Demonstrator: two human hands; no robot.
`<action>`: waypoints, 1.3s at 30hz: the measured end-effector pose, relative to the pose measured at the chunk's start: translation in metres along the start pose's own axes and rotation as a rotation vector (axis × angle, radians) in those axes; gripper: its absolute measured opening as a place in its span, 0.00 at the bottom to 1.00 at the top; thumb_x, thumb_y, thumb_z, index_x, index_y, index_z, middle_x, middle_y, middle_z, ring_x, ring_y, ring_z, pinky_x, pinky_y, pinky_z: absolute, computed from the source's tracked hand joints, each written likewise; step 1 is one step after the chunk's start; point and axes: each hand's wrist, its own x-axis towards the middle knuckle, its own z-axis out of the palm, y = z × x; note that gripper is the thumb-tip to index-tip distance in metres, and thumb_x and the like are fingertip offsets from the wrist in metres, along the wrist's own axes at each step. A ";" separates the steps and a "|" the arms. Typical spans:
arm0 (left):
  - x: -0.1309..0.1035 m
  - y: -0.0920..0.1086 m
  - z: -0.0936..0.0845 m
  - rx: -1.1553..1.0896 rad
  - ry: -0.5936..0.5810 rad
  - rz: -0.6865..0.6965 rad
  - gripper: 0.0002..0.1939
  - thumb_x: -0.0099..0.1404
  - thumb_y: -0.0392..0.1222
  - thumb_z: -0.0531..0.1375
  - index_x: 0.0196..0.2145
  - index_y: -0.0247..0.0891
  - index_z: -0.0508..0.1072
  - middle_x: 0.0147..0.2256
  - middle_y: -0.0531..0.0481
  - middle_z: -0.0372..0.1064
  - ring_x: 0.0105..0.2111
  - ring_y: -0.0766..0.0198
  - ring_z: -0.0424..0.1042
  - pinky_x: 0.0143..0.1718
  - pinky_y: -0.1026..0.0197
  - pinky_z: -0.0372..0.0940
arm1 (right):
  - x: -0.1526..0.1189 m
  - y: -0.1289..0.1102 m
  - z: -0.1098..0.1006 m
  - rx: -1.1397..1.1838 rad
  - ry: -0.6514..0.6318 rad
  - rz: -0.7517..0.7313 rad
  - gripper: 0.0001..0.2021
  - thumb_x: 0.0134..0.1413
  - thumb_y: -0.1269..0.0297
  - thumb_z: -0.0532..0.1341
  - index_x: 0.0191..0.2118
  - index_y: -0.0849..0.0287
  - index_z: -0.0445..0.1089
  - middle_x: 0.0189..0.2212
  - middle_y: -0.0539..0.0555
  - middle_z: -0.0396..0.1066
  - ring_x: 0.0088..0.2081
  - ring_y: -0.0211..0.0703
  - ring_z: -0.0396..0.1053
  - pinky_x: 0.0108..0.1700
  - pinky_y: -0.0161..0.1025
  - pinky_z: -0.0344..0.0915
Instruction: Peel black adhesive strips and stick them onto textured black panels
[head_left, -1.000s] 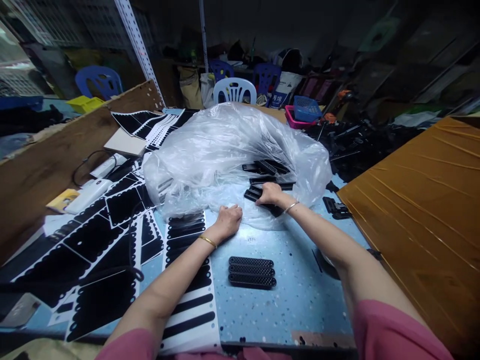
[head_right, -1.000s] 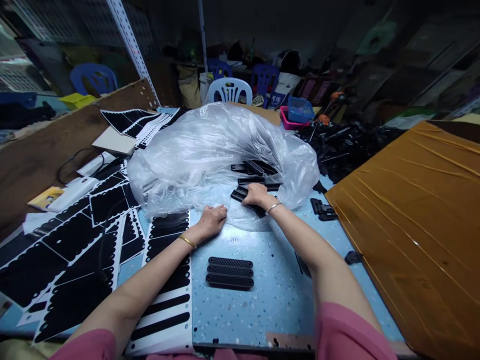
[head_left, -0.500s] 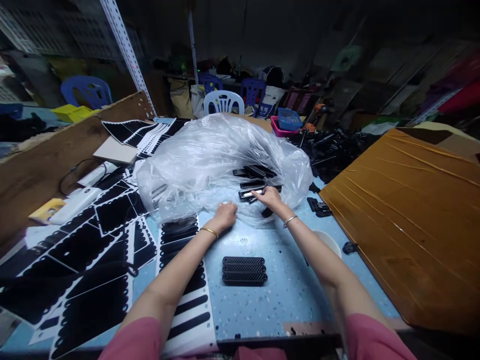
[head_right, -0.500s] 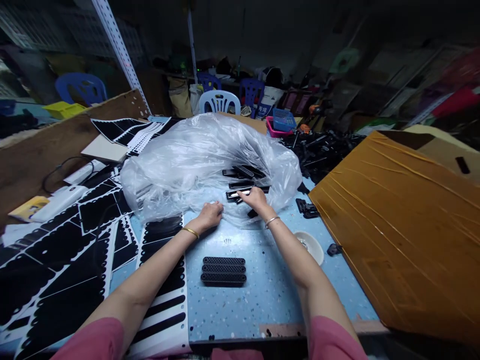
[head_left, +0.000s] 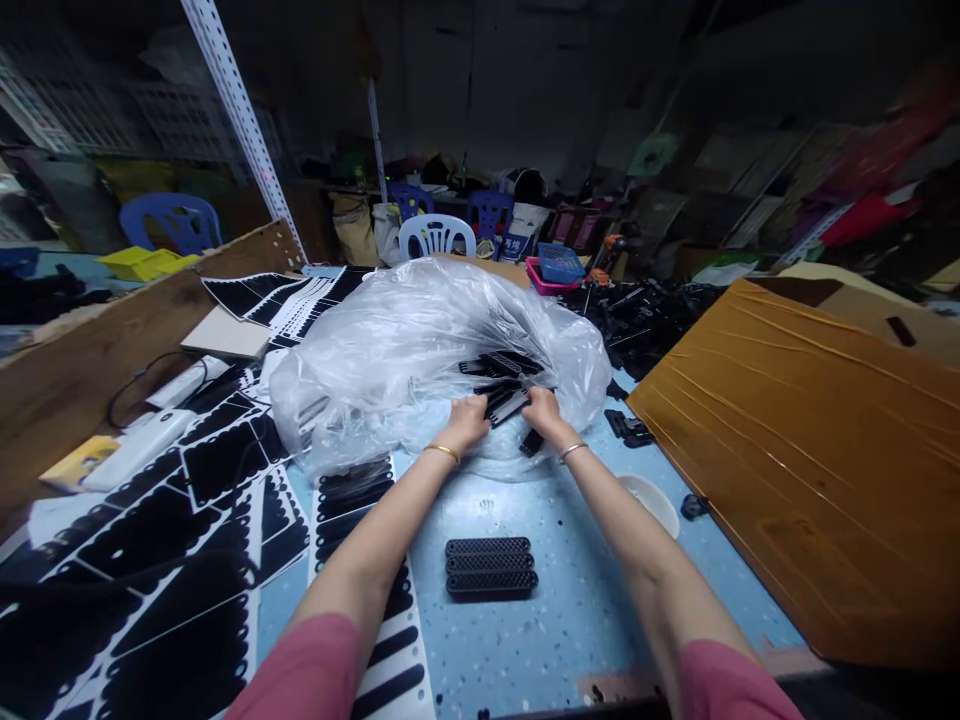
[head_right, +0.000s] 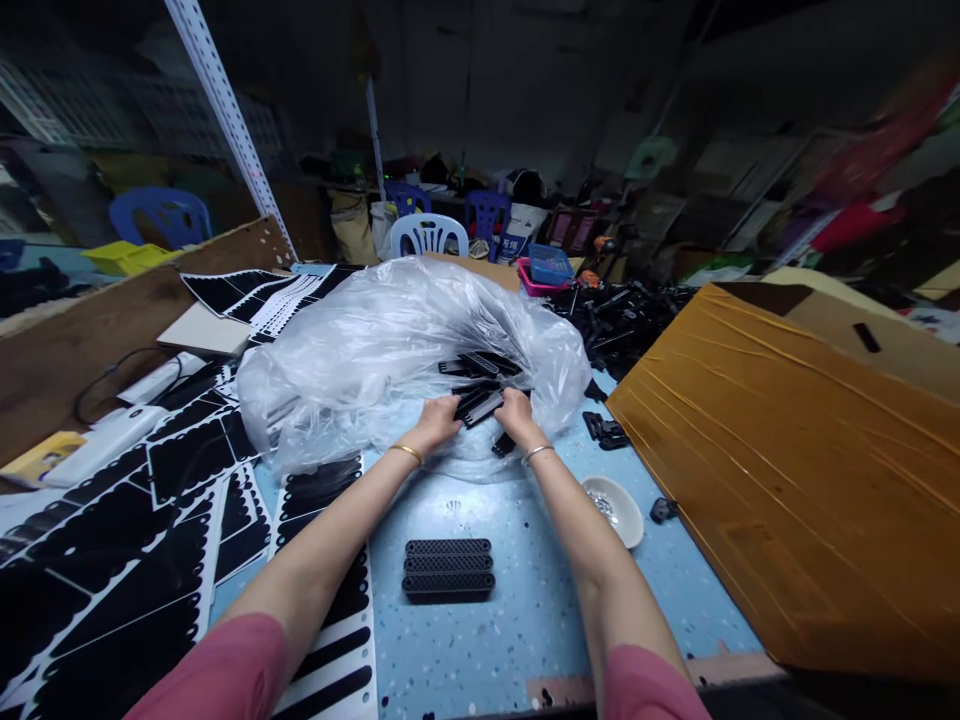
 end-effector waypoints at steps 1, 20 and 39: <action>0.008 0.000 0.003 -0.010 -0.015 -0.012 0.15 0.57 0.33 0.60 0.43 0.34 0.74 0.43 0.37 0.75 0.46 0.49 0.73 0.47 0.53 0.63 | -0.002 0.001 0.000 -0.022 -0.004 -0.018 0.22 0.45 0.76 0.58 0.48 0.65 0.73 0.41 0.64 0.76 0.44 0.51 0.73 0.42 0.37 0.65; -0.225 0.007 -0.057 -1.419 -0.207 -0.244 0.15 0.48 0.39 0.66 0.36 0.32 0.77 0.24 0.51 0.71 0.21 0.69 0.64 0.23 0.68 0.57 | -0.138 0.015 -0.053 0.233 0.202 -0.228 0.21 0.63 0.51 0.53 0.26 0.60 0.69 0.23 0.54 0.69 0.27 0.41 0.66 0.31 0.36 0.57; -0.316 0.018 0.053 -0.231 0.261 0.540 0.22 0.64 0.28 0.51 0.55 0.31 0.68 0.45 0.34 0.72 0.46 0.50 0.70 0.43 0.49 0.65 | -0.307 0.078 0.020 -0.011 0.335 -0.146 0.21 0.56 0.50 0.60 0.46 0.64 0.72 0.36 0.64 0.73 0.36 0.53 0.67 0.38 0.44 0.61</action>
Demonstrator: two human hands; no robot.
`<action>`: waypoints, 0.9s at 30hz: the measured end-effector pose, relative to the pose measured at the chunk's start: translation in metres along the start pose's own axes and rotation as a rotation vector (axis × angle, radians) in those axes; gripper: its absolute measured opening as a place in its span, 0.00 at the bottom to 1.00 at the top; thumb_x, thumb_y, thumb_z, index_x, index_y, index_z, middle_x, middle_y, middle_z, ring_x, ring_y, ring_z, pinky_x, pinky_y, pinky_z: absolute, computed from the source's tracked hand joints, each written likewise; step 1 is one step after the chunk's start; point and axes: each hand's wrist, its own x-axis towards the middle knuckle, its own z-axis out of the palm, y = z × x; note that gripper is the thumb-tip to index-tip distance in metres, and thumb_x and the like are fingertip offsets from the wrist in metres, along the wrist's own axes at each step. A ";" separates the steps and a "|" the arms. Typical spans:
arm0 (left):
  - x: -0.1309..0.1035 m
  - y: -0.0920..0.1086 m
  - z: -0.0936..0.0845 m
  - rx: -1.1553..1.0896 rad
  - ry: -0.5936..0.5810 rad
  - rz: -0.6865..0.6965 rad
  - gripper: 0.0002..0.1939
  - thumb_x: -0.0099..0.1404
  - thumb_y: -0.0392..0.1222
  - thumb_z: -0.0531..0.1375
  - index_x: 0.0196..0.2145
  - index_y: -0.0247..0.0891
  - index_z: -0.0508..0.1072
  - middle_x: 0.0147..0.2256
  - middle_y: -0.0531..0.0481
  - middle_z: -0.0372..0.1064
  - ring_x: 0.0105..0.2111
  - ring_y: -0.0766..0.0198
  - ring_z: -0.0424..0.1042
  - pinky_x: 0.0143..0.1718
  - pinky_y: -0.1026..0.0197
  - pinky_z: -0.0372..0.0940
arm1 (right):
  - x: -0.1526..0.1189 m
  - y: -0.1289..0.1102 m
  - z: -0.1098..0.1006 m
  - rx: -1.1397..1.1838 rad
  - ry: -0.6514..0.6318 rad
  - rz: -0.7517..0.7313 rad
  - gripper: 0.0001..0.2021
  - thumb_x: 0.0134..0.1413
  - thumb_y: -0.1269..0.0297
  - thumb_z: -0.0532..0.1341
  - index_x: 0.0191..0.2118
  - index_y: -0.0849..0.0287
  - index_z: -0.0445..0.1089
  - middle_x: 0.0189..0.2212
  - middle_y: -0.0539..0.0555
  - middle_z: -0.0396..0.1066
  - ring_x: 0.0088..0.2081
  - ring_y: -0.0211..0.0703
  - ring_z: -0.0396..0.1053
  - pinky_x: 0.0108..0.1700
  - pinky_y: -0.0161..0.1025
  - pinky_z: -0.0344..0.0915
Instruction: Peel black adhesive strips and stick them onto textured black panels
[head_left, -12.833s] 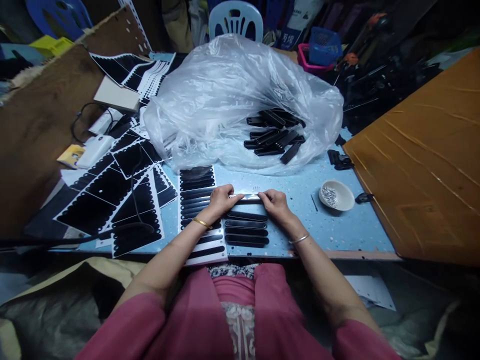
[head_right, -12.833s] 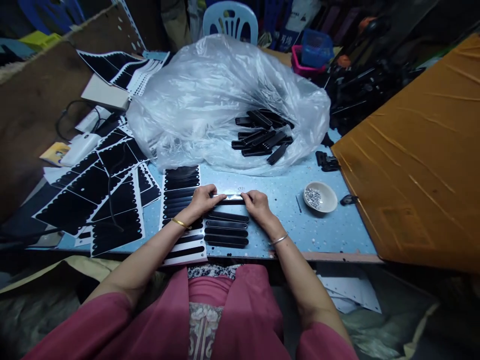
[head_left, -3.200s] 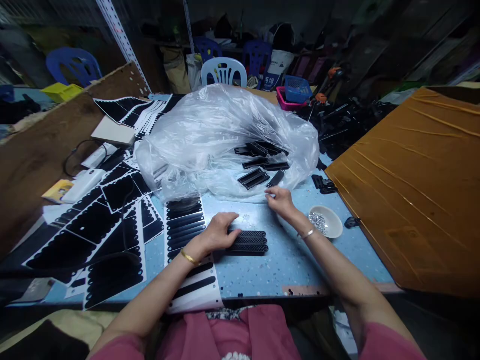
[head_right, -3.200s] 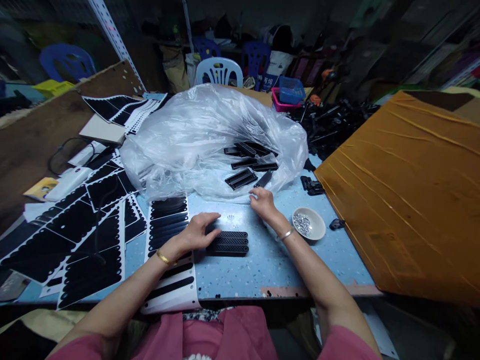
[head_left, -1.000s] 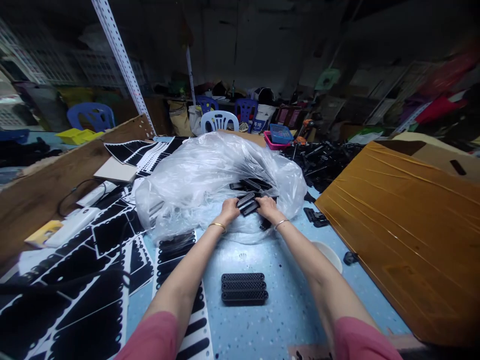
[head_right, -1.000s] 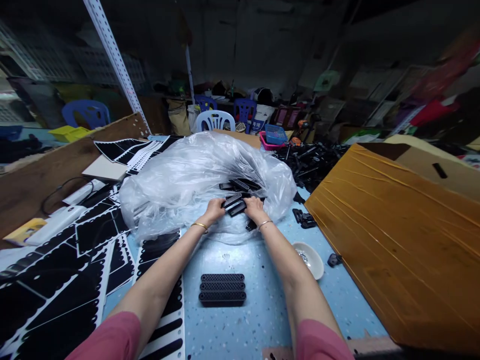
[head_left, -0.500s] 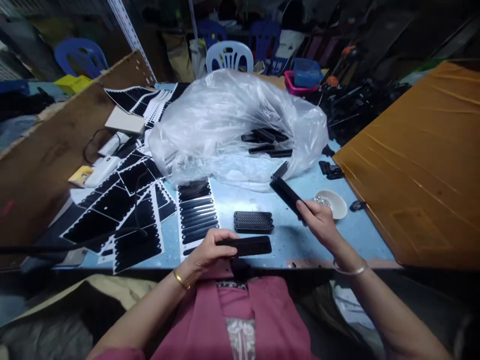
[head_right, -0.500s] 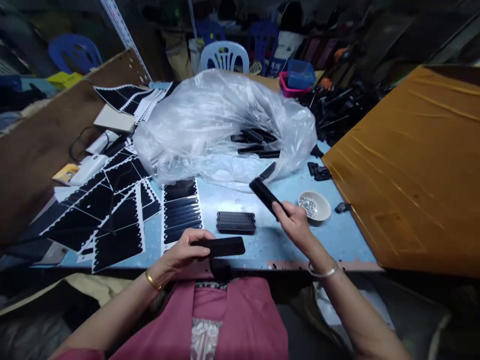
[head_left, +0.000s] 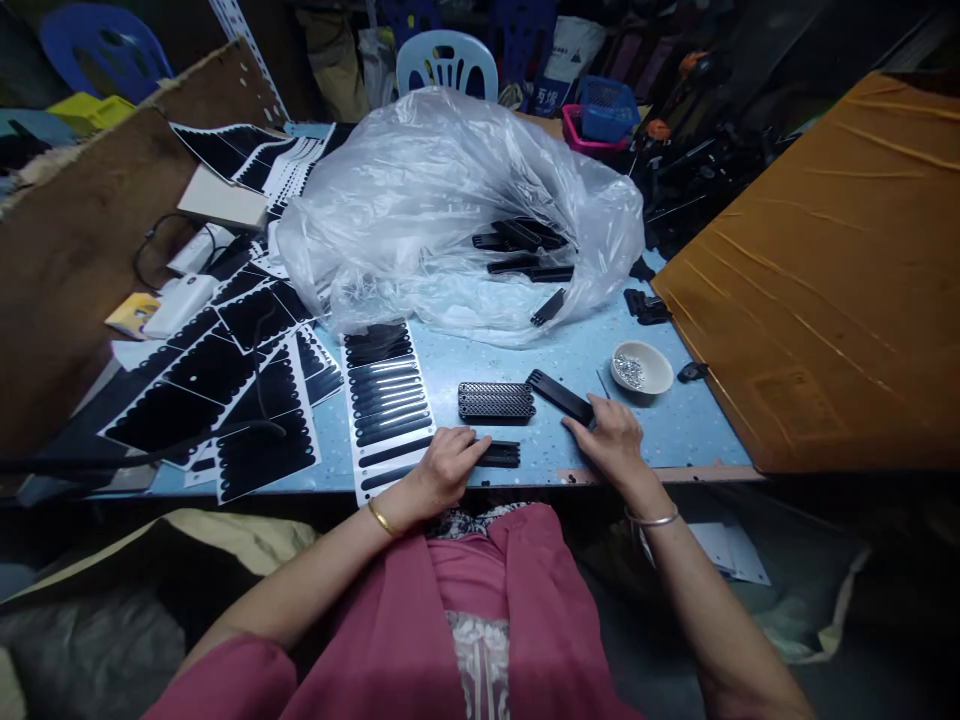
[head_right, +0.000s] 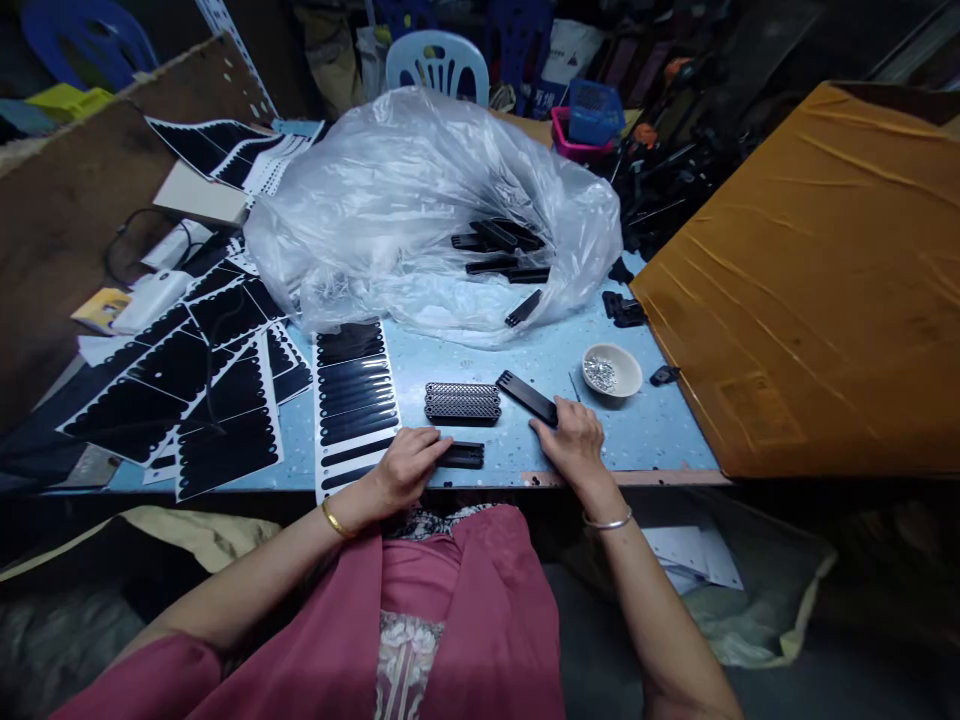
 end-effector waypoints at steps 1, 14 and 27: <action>-0.002 0.000 -0.001 0.010 0.001 0.015 0.22 0.64 0.30 0.52 0.55 0.31 0.68 0.48 0.33 0.71 0.50 0.48 0.69 0.45 0.47 0.64 | -0.002 -0.003 -0.004 0.016 0.035 -0.004 0.21 0.56 0.50 0.61 0.45 0.64 0.72 0.36 0.65 0.73 0.36 0.53 0.68 0.38 0.44 0.61; -0.010 -0.013 -0.028 0.223 -0.189 -0.277 0.14 0.63 0.48 0.61 0.39 0.34 0.71 0.50 0.32 0.70 0.55 0.39 0.64 0.47 0.45 0.58 | -0.036 -0.089 0.010 0.529 -0.397 -0.103 0.10 0.47 0.61 0.67 0.33 0.58 0.68 0.26 0.51 0.69 0.26 0.40 0.66 0.30 0.36 0.61; 0.026 -0.019 -0.001 0.364 -0.050 -0.329 0.11 0.65 0.47 0.57 0.30 0.38 0.67 0.28 0.43 0.68 0.30 0.52 0.65 0.33 0.53 0.53 | -0.015 -0.072 0.040 0.589 -0.031 0.143 0.07 0.46 0.67 0.59 0.35 0.58 0.67 0.25 0.53 0.70 0.25 0.42 0.67 0.32 0.40 0.67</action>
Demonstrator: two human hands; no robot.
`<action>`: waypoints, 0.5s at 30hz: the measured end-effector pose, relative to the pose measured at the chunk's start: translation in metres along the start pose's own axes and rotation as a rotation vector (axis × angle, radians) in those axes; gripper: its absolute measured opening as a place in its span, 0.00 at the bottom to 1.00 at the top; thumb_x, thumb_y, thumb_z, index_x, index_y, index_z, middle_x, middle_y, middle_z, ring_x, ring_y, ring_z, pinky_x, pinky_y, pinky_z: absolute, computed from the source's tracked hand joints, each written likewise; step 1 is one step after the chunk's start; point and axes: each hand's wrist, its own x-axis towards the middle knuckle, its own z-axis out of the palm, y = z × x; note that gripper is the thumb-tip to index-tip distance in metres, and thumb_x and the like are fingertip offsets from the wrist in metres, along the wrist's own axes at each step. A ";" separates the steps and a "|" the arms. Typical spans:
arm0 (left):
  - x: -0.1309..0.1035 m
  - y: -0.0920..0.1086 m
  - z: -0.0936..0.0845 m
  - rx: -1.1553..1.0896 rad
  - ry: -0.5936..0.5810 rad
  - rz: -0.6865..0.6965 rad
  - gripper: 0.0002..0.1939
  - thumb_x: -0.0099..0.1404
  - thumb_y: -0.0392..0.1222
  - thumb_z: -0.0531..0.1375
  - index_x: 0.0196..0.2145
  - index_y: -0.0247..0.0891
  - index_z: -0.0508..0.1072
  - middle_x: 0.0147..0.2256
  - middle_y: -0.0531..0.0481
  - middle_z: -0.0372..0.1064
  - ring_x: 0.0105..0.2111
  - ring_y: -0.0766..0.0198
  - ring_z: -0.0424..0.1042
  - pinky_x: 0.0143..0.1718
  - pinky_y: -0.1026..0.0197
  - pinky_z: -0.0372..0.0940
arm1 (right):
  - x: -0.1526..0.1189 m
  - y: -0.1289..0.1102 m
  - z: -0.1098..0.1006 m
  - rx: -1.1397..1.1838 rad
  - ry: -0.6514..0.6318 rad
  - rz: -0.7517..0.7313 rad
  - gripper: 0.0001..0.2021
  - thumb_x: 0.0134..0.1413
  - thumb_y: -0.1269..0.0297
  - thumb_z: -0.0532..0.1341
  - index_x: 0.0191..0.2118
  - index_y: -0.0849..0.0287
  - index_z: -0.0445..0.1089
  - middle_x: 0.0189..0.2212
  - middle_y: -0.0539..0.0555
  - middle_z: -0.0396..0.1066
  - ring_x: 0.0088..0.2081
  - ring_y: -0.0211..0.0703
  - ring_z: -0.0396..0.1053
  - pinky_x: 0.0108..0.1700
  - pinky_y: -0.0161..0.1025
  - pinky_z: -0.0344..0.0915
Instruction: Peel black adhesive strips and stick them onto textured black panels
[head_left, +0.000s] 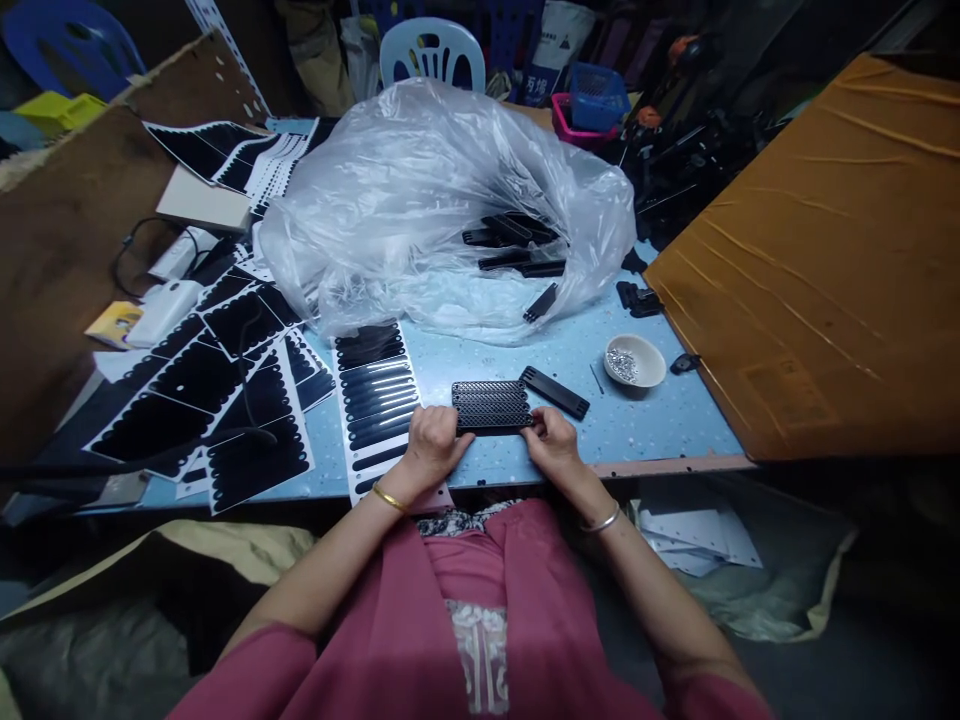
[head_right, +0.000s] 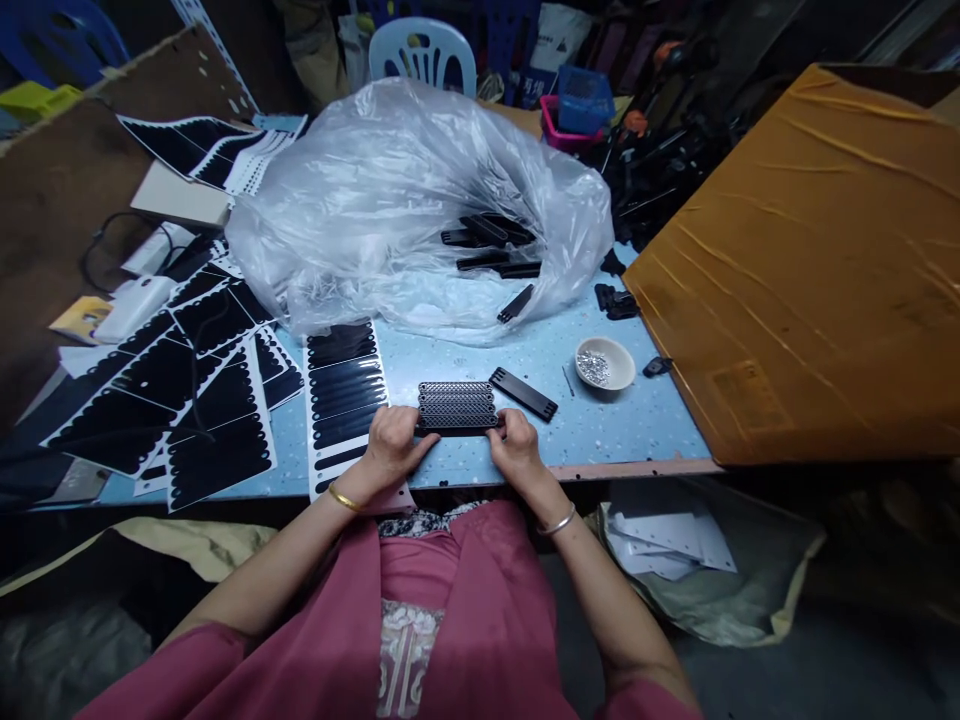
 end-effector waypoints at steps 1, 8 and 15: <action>0.000 -0.001 0.000 -0.013 -0.004 -0.005 0.10 0.65 0.46 0.57 0.30 0.38 0.67 0.28 0.43 0.68 0.30 0.52 0.65 0.33 0.53 0.53 | 0.001 0.002 0.001 0.000 0.001 0.011 0.08 0.46 0.67 0.59 0.36 0.59 0.67 0.26 0.53 0.70 0.25 0.42 0.67 0.32 0.40 0.67; 0.002 -0.008 -0.004 -0.049 -0.036 0.017 0.08 0.63 0.42 0.58 0.29 0.38 0.66 0.27 0.44 0.68 0.30 0.54 0.65 0.33 0.55 0.54 | 0.005 0.006 -0.032 -0.055 -0.097 -0.100 0.10 0.53 0.62 0.61 0.39 0.60 0.71 0.28 0.55 0.72 0.27 0.42 0.68 0.31 0.39 0.66; -0.003 -0.005 -0.020 -0.101 0.081 0.043 0.11 0.65 0.46 0.58 0.29 0.37 0.67 0.25 0.47 0.67 0.27 0.57 0.65 0.31 0.55 0.56 | 0.039 0.026 -0.068 -0.526 -0.086 -0.113 0.13 0.54 0.59 0.61 0.40 0.63 0.74 0.34 0.63 0.73 0.37 0.54 0.68 0.40 0.47 0.63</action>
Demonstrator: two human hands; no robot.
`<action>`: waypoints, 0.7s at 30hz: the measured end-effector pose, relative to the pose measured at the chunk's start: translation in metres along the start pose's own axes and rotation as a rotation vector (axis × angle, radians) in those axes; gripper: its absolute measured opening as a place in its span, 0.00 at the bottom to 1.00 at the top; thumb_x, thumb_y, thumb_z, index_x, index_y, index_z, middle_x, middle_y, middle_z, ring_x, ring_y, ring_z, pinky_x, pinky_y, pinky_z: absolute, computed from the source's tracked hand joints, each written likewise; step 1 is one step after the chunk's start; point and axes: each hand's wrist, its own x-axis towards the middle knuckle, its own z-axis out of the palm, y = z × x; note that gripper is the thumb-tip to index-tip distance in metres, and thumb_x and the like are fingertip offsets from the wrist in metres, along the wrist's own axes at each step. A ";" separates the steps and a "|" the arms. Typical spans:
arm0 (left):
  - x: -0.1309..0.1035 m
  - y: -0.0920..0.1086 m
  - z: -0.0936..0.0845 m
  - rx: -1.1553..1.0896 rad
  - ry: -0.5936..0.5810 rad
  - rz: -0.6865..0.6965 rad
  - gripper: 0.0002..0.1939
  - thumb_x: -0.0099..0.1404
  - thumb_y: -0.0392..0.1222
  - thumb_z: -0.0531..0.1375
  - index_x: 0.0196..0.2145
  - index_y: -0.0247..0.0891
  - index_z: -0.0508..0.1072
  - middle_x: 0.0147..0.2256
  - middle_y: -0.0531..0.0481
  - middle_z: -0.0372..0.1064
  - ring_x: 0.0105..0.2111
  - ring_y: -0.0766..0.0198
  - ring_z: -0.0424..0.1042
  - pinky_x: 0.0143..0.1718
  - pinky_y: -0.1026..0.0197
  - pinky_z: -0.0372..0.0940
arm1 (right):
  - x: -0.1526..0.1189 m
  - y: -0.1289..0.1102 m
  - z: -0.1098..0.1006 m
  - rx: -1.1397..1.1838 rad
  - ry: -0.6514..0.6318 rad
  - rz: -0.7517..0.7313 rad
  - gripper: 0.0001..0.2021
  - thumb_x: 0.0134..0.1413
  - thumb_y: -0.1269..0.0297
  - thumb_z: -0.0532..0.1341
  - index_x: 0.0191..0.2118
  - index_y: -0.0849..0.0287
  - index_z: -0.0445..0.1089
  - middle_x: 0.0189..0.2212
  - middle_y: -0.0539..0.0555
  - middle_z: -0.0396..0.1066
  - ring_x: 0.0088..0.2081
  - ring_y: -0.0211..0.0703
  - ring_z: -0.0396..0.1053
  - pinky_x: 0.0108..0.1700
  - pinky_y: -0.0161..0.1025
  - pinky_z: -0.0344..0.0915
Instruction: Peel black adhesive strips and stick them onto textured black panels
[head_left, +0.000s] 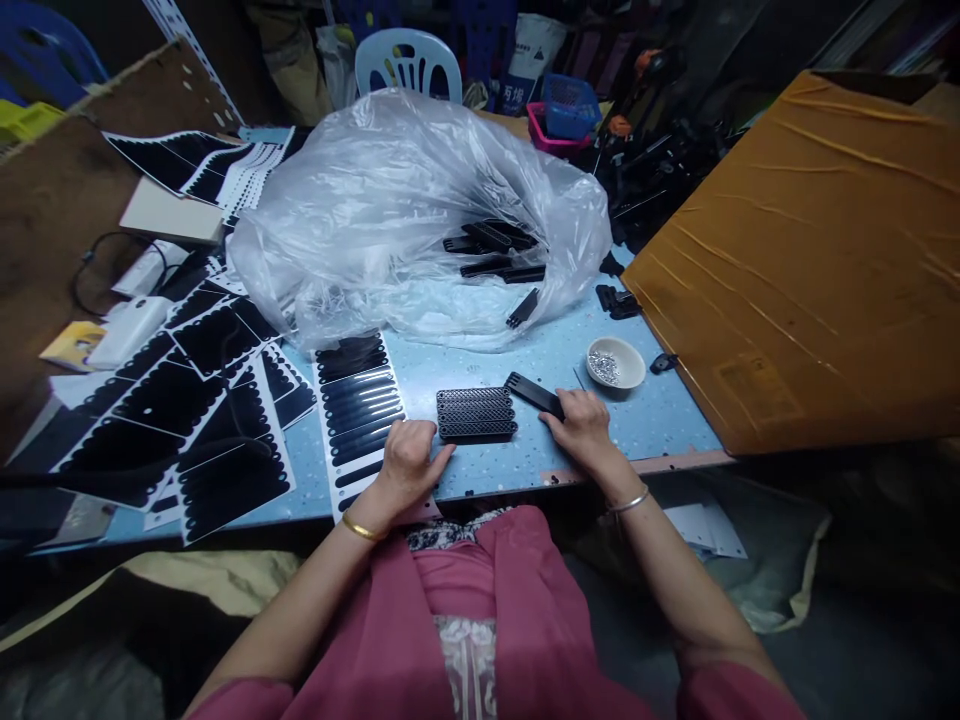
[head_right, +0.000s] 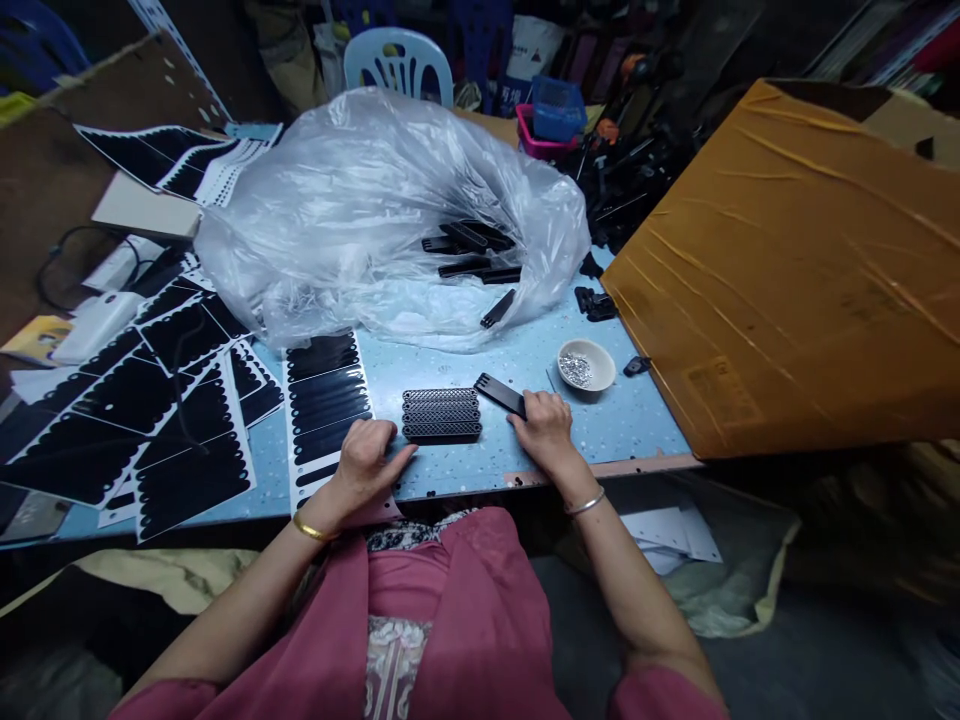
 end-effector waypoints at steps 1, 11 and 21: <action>-0.001 0.002 -0.003 -0.018 0.029 -0.003 0.11 0.66 0.46 0.58 0.30 0.37 0.68 0.25 0.47 0.68 0.27 0.57 0.65 0.31 0.55 0.57 | 0.004 0.003 0.001 0.013 -0.033 0.011 0.12 0.53 0.59 0.62 0.37 0.63 0.74 0.32 0.63 0.73 0.36 0.54 0.68 0.39 0.47 0.63; 0.006 0.045 -0.029 -0.718 -0.103 -0.448 0.08 0.61 0.44 0.62 0.29 0.37 0.71 0.22 0.52 0.70 0.22 0.67 0.69 0.24 0.66 0.61 | -0.015 -0.021 -0.031 0.997 -0.146 0.359 0.19 0.40 0.49 0.71 0.33 0.60 0.77 0.21 0.52 0.74 0.22 0.41 0.68 0.24 0.37 0.66; 0.019 0.051 -0.025 -1.466 -0.267 -0.898 0.27 0.63 0.64 0.56 0.35 0.31 0.69 0.22 0.47 0.71 0.19 0.63 0.74 0.14 0.70 0.53 | -0.039 -0.070 -0.053 1.122 -0.485 0.190 0.14 0.46 0.54 0.69 0.34 0.60 0.78 0.25 0.52 0.75 0.26 0.40 0.70 0.29 0.35 0.66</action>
